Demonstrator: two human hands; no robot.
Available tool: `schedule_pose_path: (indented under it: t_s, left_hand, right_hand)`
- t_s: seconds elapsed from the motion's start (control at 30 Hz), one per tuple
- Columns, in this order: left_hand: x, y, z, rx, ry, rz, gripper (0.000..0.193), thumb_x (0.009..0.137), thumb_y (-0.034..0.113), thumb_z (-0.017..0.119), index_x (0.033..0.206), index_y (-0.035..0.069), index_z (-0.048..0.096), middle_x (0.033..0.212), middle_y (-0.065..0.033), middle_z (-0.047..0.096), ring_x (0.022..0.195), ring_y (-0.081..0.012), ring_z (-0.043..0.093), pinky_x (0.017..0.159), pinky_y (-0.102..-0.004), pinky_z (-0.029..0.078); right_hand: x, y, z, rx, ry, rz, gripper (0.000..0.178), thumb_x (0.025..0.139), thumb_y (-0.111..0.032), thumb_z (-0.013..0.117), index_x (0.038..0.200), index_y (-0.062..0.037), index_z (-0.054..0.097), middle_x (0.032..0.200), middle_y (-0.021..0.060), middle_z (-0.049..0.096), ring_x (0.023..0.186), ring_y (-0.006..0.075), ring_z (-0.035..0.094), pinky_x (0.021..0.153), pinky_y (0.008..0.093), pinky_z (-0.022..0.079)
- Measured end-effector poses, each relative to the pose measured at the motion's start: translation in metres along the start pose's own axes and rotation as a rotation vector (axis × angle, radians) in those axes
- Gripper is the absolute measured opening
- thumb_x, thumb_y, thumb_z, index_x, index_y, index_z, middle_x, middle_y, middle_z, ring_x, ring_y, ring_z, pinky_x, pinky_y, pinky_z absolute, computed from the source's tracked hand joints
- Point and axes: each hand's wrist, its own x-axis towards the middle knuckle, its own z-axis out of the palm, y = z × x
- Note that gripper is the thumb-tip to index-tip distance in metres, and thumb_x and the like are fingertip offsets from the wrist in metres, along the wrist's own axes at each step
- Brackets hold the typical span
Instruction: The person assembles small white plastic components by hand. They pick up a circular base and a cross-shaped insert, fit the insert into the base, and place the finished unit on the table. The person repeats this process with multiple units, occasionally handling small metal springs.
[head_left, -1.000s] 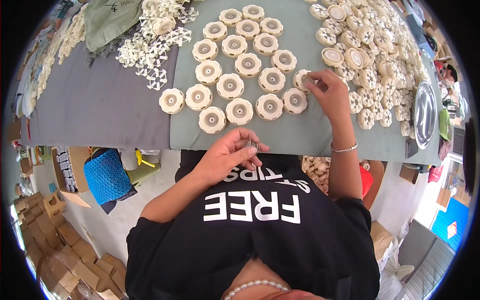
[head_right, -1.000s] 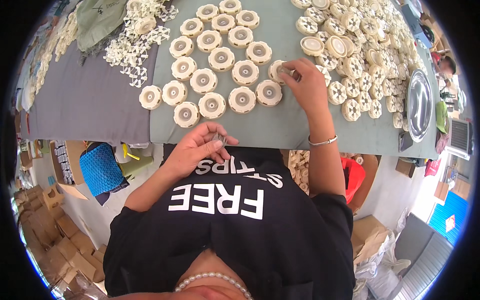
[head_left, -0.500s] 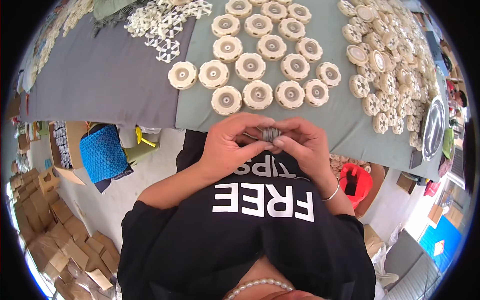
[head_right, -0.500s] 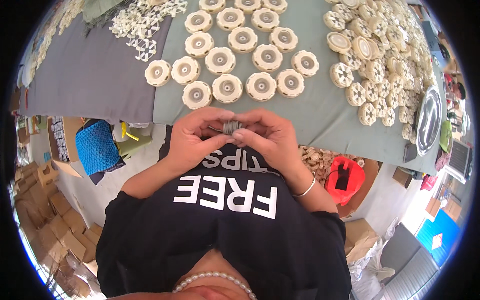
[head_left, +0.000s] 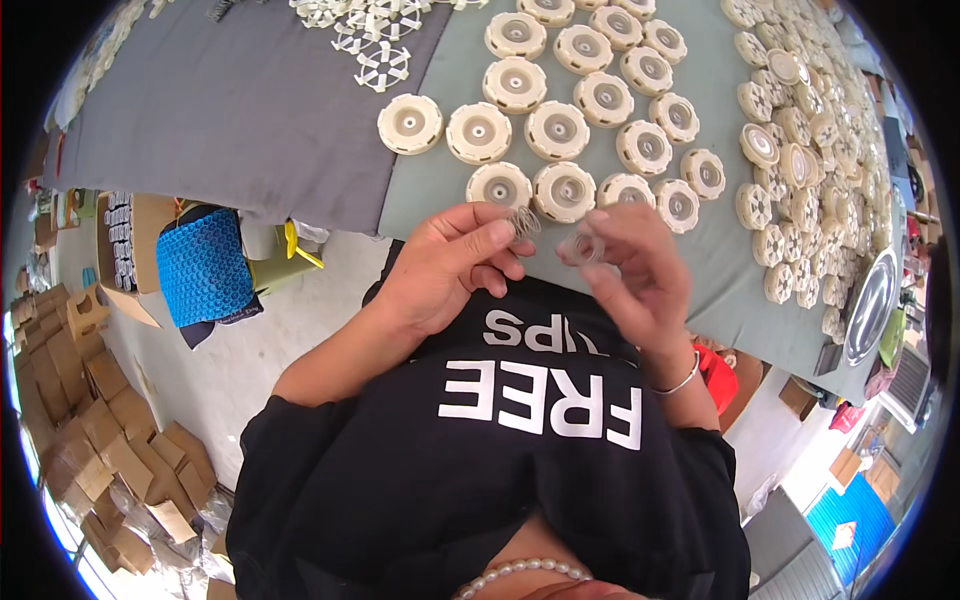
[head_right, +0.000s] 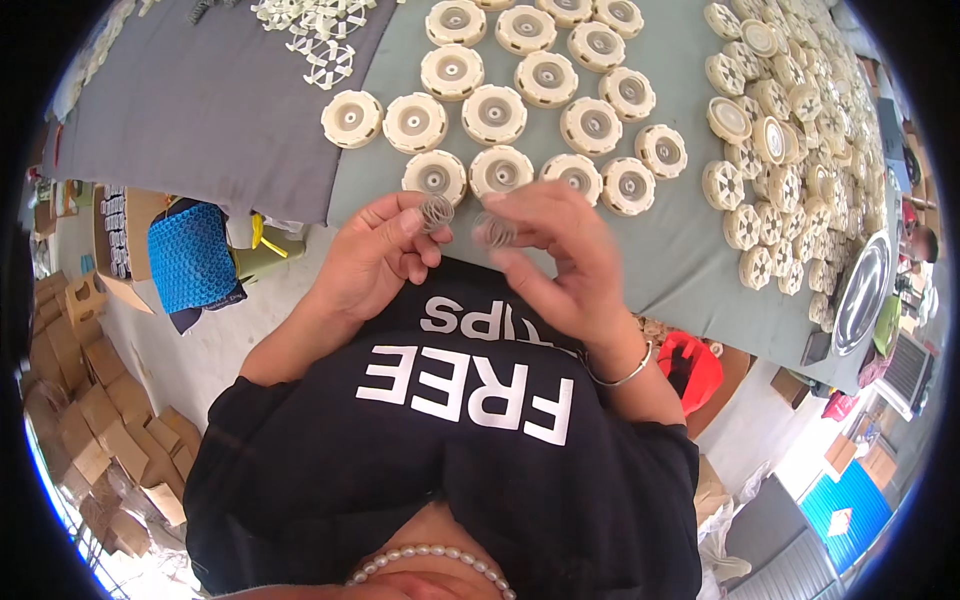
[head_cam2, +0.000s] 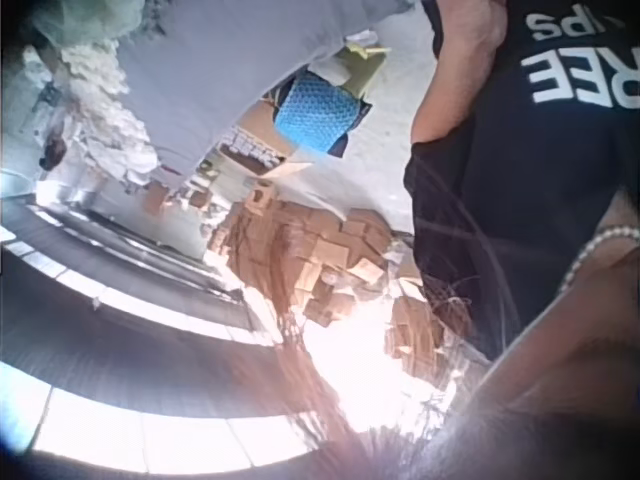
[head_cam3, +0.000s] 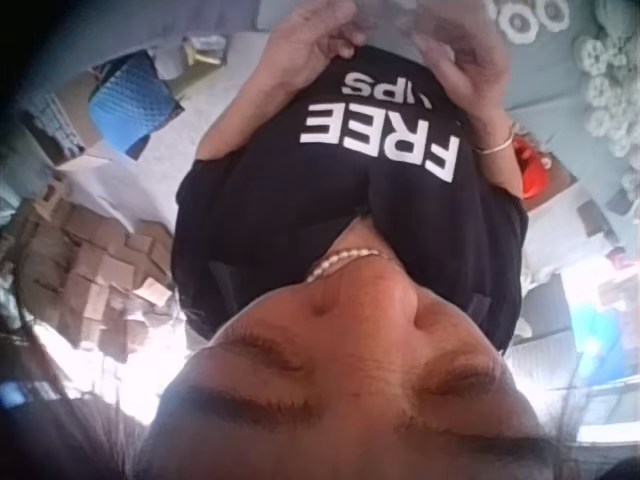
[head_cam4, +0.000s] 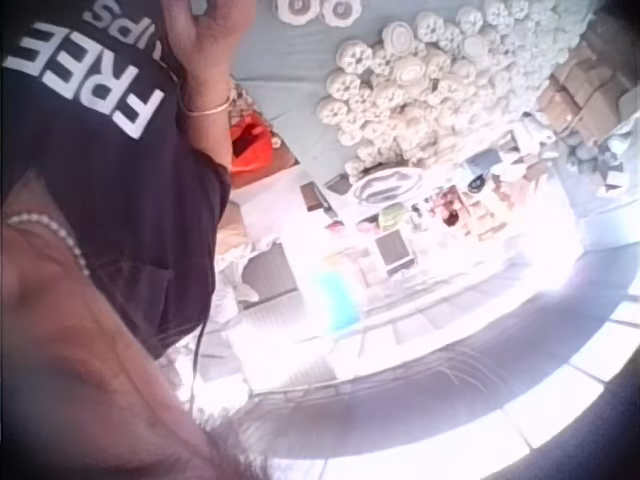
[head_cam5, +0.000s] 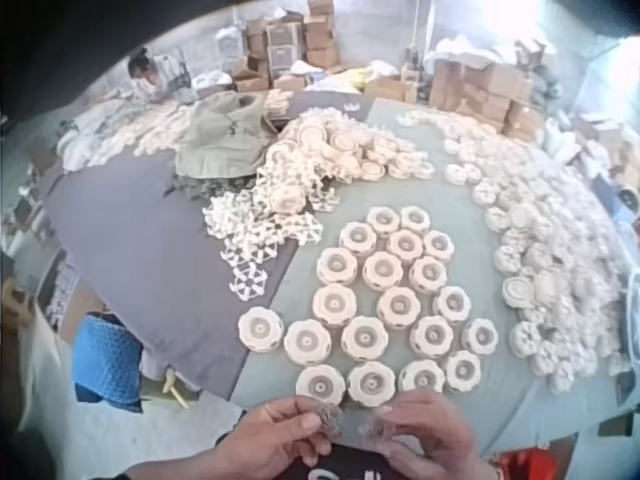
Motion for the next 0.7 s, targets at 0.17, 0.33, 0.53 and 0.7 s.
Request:
schedule_pose_path:
  t_s: [0.17,0.33,0.53,0.7]
  left_hand:
    - [-0.004,0.011,-0.003,-0.043,-0.071,0.040,0.029,0.103,0.016,0.073,0.128,0.002,0.069,0.107,-0.0159,0.077,0.080,-0.0152,0.073,0.066,-0.0266,0.061]
    - [-0.006,0.020,-0.013,0.101,0.023,0.163,0.032,0.103,0.019,0.071,0.131,0.004,0.068,0.108,-0.0125,0.077,0.077,-0.0116,0.068,0.063,-0.0267,0.055]
    - [-0.007,0.027,-0.029,0.174,0.136,0.256,0.032,0.100,0.015,0.074,0.130,0.005,0.067,0.108,-0.0081,0.075,0.078,-0.0101,0.064,0.067,-0.0269,0.054]
    - [-0.006,0.028,-0.035,0.174,0.175,0.322,0.035,0.095,0.005,0.078,0.129,0.002,0.068,0.100,-0.0046,0.072,0.079,-0.0103,0.067,0.068,-0.0258,0.056]
  right_hand:
    - [0.040,0.007,-0.002,-0.171,-0.119,-0.080,0.026,0.085,0.008,0.078,0.109,-0.0012,0.071,0.111,0.0113,0.071,0.101,0.0218,0.074,0.084,0.0318,0.062]
    - [0.086,0.014,0.021,-0.577,-0.137,-0.175,0.016,0.085,-0.006,0.083,0.095,-0.0055,0.071,0.102,0.0079,0.073,0.092,0.0271,0.072,0.076,0.0377,0.056]
    - [0.114,0.052,0.040,-0.877,-0.204,-0.327,0.020,0.083,-0.017,0.084,0.096,-0.0071,0.072,0.106,0.0047,0.069,0.103,0.0277,0.067,0.086,0.0424,0.054]
    - [0.111,0.043,0.041,-0.959,-0.150,-0.407,0.027,0.084,-0.018,0.085,0.107,-0.0085,0.074,0.103,0.0056,0.070,0.097,0.0272,0.068,0.081,0.0412,0.055]
